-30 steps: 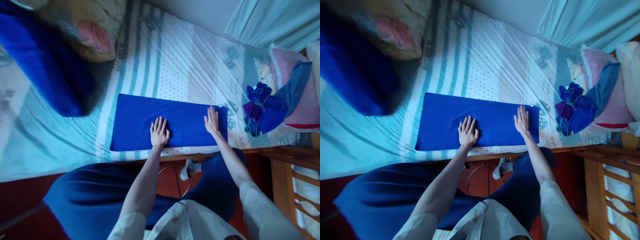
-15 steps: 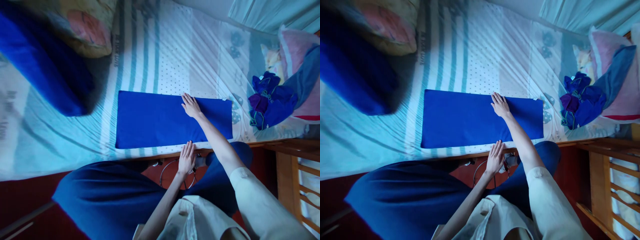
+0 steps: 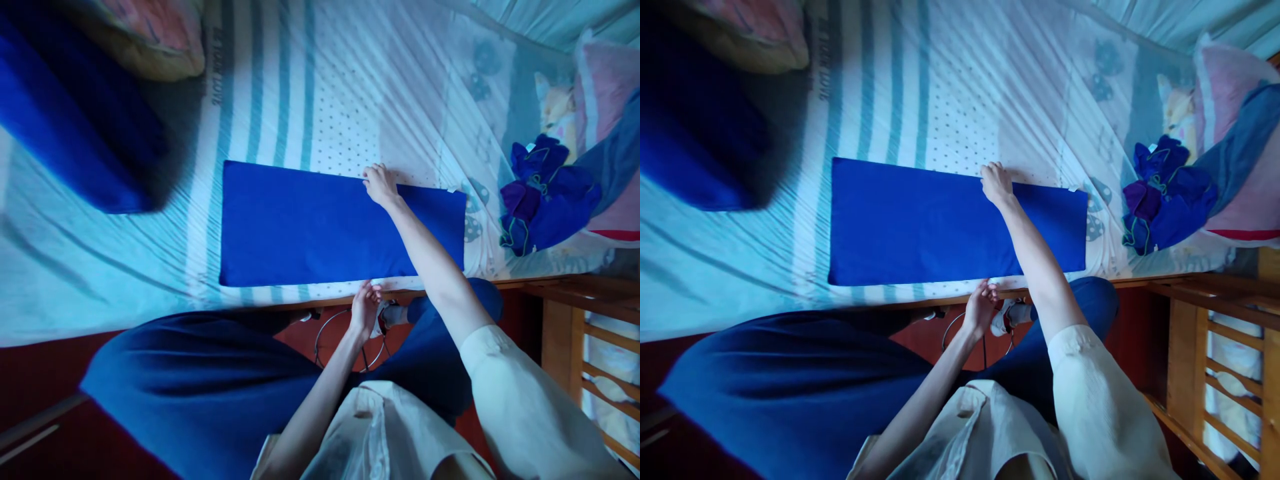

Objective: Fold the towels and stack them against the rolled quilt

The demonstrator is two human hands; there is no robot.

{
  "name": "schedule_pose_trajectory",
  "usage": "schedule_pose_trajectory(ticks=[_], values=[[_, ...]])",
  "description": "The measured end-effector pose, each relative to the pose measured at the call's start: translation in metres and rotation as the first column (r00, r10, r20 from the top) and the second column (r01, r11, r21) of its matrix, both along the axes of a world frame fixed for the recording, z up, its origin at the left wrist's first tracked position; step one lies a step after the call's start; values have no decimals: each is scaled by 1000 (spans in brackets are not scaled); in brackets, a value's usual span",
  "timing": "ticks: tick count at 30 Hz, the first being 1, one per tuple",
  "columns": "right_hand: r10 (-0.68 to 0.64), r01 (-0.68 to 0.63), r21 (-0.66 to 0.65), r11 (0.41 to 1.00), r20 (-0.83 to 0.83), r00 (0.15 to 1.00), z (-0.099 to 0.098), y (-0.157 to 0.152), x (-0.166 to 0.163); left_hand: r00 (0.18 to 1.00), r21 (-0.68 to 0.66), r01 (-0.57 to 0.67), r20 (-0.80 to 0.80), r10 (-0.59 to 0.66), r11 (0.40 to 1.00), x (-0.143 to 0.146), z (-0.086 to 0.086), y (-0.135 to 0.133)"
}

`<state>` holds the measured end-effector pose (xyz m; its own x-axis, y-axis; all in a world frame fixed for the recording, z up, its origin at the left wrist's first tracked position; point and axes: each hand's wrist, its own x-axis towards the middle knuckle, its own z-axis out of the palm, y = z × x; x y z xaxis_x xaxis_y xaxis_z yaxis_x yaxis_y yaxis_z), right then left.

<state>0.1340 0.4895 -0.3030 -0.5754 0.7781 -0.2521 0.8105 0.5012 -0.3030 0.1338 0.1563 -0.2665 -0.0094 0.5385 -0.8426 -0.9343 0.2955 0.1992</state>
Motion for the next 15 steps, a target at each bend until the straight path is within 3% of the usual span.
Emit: schedule_pose_trajectory(ticks=[7, 11, 15], values=[[-50, 51, 9, 999, -22, 998, 2, -7, 5, 1000, -89, 21, 14, -19, 996, -1, -1, 24], [-75, 76, -16, 997, 18, 997, 22, -9, 5, 998, -70, 11, -54, -15, 998, 0, 5, 28], [-111, 109, -44, 993, -43, 993, 50, -12, 7, 998, -97, -14, -67, 8, 995, 3, 18, 16]])
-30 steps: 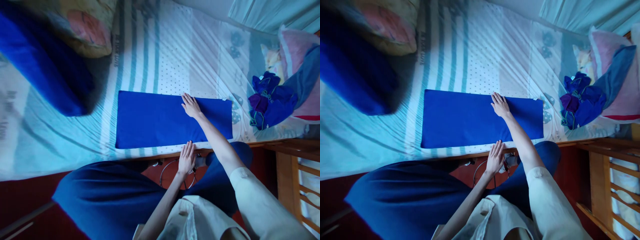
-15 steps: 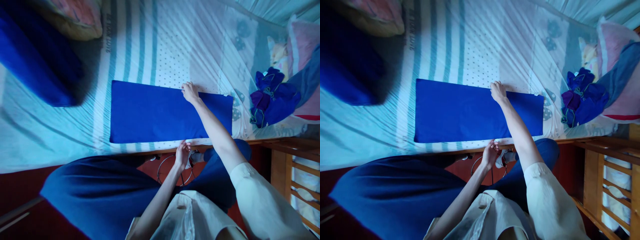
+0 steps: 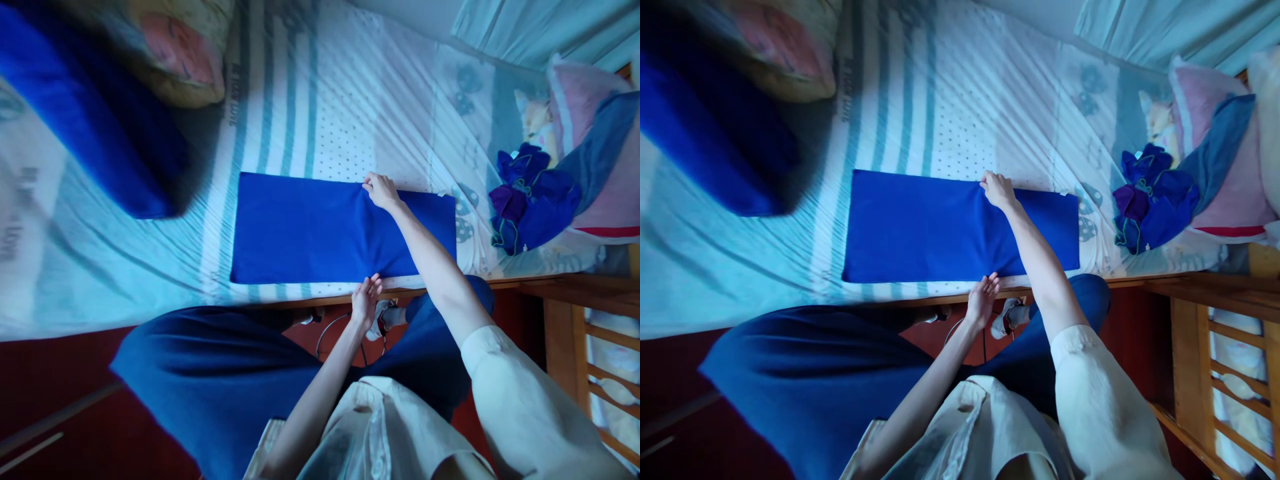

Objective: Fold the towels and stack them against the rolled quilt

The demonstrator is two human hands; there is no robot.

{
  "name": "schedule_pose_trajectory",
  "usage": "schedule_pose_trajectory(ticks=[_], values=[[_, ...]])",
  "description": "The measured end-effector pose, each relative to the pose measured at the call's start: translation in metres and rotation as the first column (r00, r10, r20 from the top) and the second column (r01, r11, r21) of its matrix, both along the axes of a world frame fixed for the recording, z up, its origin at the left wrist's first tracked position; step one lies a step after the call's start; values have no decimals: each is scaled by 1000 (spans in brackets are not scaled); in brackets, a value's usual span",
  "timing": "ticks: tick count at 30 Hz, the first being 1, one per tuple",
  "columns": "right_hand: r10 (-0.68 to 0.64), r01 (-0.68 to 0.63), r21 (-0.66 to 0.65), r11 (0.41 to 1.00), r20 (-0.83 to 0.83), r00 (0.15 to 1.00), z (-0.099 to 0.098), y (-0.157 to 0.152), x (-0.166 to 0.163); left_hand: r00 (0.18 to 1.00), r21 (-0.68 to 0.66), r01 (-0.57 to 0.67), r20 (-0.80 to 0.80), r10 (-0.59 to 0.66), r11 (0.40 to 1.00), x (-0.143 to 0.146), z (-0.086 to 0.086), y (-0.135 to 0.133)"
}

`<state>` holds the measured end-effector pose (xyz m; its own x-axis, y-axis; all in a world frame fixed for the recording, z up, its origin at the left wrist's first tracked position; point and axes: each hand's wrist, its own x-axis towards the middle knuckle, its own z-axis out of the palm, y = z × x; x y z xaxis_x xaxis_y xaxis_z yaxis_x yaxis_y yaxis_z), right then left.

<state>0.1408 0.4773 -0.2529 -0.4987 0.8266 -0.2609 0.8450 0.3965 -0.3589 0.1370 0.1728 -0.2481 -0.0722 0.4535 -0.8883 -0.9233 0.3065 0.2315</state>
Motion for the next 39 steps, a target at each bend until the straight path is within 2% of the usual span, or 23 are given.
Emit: schedule_pose_trajectory(ticks=[3, 7, 14, 19, 22, 24, 27, 29, 31, 34, 39], values=[[-34, 31, -36, 999, -85, 996, 29, -3, 2, 1000, -25, -19, 18, 19, 1000, 3, 14, -14], [-51, 36, -76, 996, -204, 978, 71, -10, 6, 1000, 17, -8, 0, 8, 1000, 1, 32, -31], [-69, 26, -118, 993, -375, 924, 140, -31, 25, 975, 178, 59, -219, -18, 982, -22, 48, -65], [-89, 12, -166, 986, -465, 881, 175, -51, 41, 898, 201, 108, -440, -8, 974, -51, 56, -83], [-109, -1, -187, 982, -577, 809, 191, -60, 48, 798, 224, 126, -602, 36, 966, -79, 72, -79], [-137, -2, -205, 979, -662, 737, 202, -64, 54, 693, 242, 167, -719, 60, 956, -102, 89, -70], [-177, 4, -224, 975, -759, 626, 221, -71, 67, 464, 203, 246, -883, 68, 948, -142, 123, -52], [-201, 12, -236, 972, -800, 565, 235, -77, 77, 296, 154, 267, -952, 71, 951, -167, 148, -39], [-230, 20, -256, 967, -830, 508, 249, -84, 87, 181, 141, 282, -979, 91, 949, -187, 175, -27], [-267, 33, -278, 960, -871, 412, 266, -96, 99, 145, 196, 319, -977, 157, 927, -209, 214, -11], [-276, 53, -272, 961, -914, 297, 289, -118, 109, 198, 292, 370, -952, 232, 882, -224, 266, 10]])
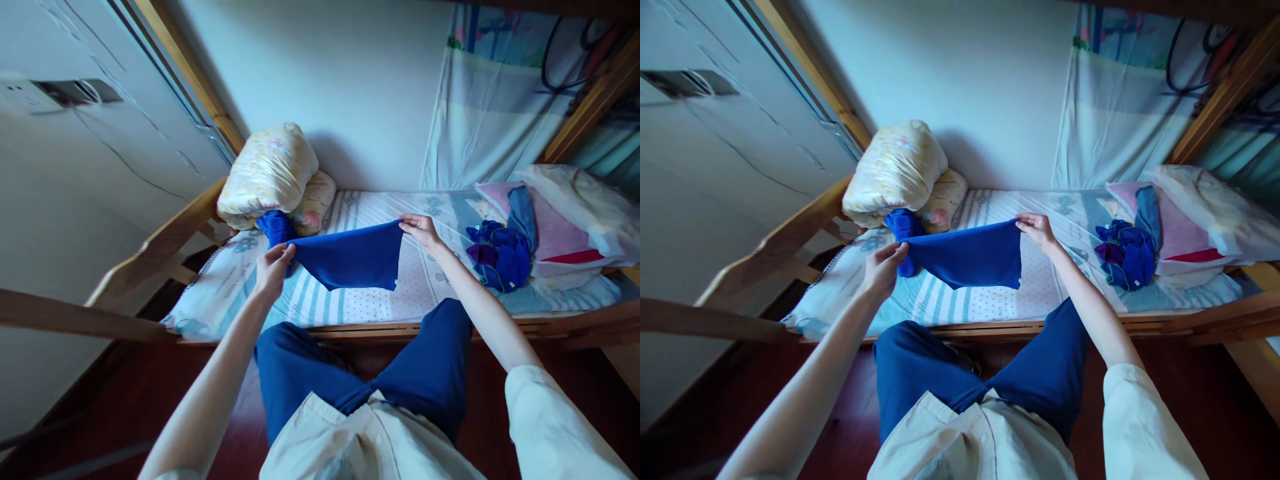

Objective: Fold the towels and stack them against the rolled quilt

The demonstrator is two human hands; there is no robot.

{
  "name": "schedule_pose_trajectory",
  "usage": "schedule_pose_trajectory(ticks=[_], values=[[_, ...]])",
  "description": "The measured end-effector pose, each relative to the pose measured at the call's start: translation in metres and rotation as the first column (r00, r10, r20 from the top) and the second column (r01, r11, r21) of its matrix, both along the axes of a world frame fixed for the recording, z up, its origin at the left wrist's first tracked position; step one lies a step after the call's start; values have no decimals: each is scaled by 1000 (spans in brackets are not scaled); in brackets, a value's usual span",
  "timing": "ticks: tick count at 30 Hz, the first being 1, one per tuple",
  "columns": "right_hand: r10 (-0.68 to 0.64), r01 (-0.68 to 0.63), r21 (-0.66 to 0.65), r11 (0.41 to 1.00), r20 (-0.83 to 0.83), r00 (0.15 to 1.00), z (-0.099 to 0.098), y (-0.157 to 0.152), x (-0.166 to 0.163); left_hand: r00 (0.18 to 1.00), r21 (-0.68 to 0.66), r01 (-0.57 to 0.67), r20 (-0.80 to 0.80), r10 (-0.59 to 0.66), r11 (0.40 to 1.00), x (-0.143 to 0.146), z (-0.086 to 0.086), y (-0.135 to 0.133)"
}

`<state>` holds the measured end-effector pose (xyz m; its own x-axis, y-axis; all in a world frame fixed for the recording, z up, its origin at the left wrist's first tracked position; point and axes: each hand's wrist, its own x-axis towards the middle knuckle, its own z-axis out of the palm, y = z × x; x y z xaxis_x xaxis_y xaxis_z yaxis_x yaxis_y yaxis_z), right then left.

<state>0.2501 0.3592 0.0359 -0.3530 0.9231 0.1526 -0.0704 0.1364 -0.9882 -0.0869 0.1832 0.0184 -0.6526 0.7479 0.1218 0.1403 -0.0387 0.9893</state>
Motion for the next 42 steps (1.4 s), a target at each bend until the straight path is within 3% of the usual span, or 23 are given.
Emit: schedule_pose_trajectory(ticks=[6, 13, 21, 30, 36, 42], values=[[-63, 64, 32, 997, -36, 997, 17, -17, 9, 995, 75, 2, 97, -9, 997, -2, 31, 16], [-113, 114, 48, 992, -4, 994, 15, -27, 23, 991, 92, -3, 137, -10, 996, 8, 43, 14], [-111, 115, -72, 991, 59, 992, 7, -54, 60, 987, -43, 92, 140, -85, 995, 22, 34, -9], [-89, 123, -224, 967, 156, 984, -7, -87, 95, 963, -176, 265, 88, -253, 948, 28, 14, -27], [-98, 147, -226, 963, 215, 972, -19, -67, 87, 965, -274, 260, 106, -240, 926, 19, -11, 5], [-212, 258, -196, 946, 224, 951, -42, -12, 51, 978, -290, 199, 124, -169, 936, 17, -26, 81]])
